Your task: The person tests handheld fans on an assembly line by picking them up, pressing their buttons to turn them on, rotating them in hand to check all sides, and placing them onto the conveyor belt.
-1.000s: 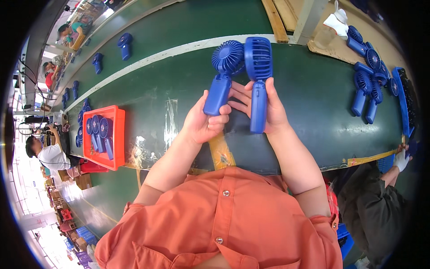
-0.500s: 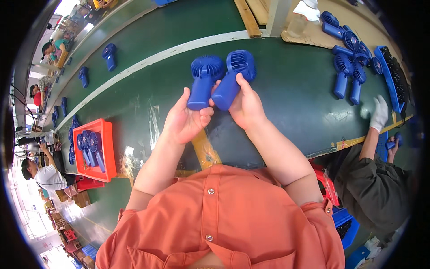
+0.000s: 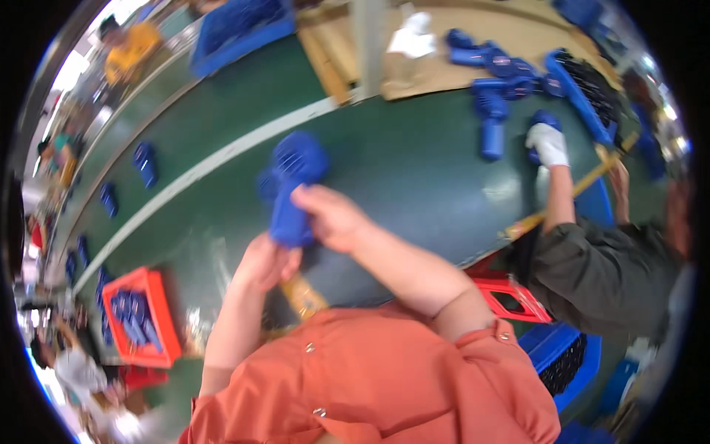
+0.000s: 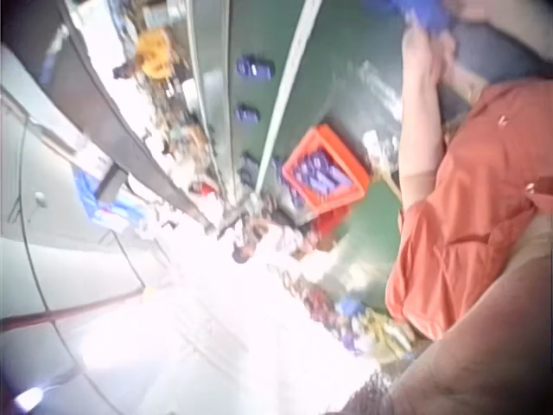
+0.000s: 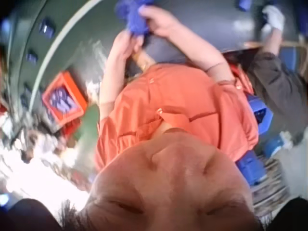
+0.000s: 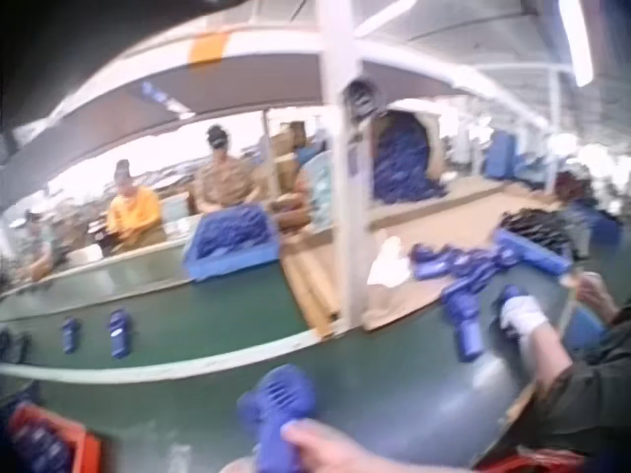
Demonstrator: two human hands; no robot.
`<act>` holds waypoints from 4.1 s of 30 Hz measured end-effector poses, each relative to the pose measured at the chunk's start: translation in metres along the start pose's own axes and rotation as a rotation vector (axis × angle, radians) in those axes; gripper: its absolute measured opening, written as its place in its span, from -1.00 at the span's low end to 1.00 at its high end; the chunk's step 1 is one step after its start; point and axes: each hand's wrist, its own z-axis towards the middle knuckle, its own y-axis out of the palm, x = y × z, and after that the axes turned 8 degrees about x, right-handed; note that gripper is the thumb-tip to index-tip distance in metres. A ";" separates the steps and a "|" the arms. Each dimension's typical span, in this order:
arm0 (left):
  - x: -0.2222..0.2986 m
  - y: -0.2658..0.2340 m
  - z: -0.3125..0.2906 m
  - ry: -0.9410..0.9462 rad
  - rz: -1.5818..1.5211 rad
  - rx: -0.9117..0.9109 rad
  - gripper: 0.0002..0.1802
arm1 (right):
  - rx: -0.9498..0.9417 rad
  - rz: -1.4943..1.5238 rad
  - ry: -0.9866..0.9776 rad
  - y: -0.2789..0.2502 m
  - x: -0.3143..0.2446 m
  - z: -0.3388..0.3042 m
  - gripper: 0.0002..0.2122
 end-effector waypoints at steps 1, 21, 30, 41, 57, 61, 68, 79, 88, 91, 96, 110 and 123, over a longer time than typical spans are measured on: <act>0.002 0.005 -0.002 0.001 0.167 -0.004 -0.57 | 0.048 -0.073 -0.052 0.003 0.004 0.000 -0.65; 0.103 -0.273 0.022 0.589 0.637 1.111 -0.63 | 1.506 -1.385 -0.606 -0.309 -0.311 -0.162 -0.30; 0.142 -0.312 0.089 0.679 1.133 1.537 -0.65 | 0.653 -1.645 -0.735 -0.096 -0.155 -0.088 -0.74; 0.185 -0.352 0.132 0.170 1.439 1.638 -0.29 | 0.071 -1.893 -0.803 -0.018 0.015 -0.037 -0.80; 0.234 -0.484 0.072 -0.035 1.050 1.593 -0.19 | 0.152 -2.049 -0.703 -0.012 0.015 -0.029 -0.77; 0.223 -0.450 0.060 0.007 1.202 1.379 -0.17 | 0.112 -2.025 -0.788 -0.006 0.017 -0.030 -0.76; 0.148 -0.212 0.021 0.731 1.185 0.651 -0.34 | -0.030 -0.899 -0.317 0.026 0.061 0.029 -0.70; 0.016 -0.065 -0.031 0.798 1.454 0.555 -0.25 | 0.260 0.017 0.206 0.016 0.040 0.005 -0.69; -0.009 -0.049 0.015 0.706 0.478 0.597 -0.55 | 0.485 -0.092 -0.030 0.016 0.008 -0.012 -0.74; -0.007 -0.014 0.008 0.579 -0.068 0.379 -0.62 | 0.252 -0.178 -0.204 0.022 -0.001 -0.005 -0.72; -0.018 -0.009 0.018 0.571 -0.256 0.290 -0.68 | 0.191 -0.372 -0.287 0.005 -0.003 0.001 -0.73; -0.028 -0.025 0.021 0.521 -0.220 0.221 -0.73 | -0.362 0.265 0.140 -0.014 -0.011 0.000 -0.57; -0.028 -0.019 0.018 0.566 -0.208 0.243 -0.60 | 0.107 -0.419 -0.254 -0.003 -0.003 -0.008 -0.66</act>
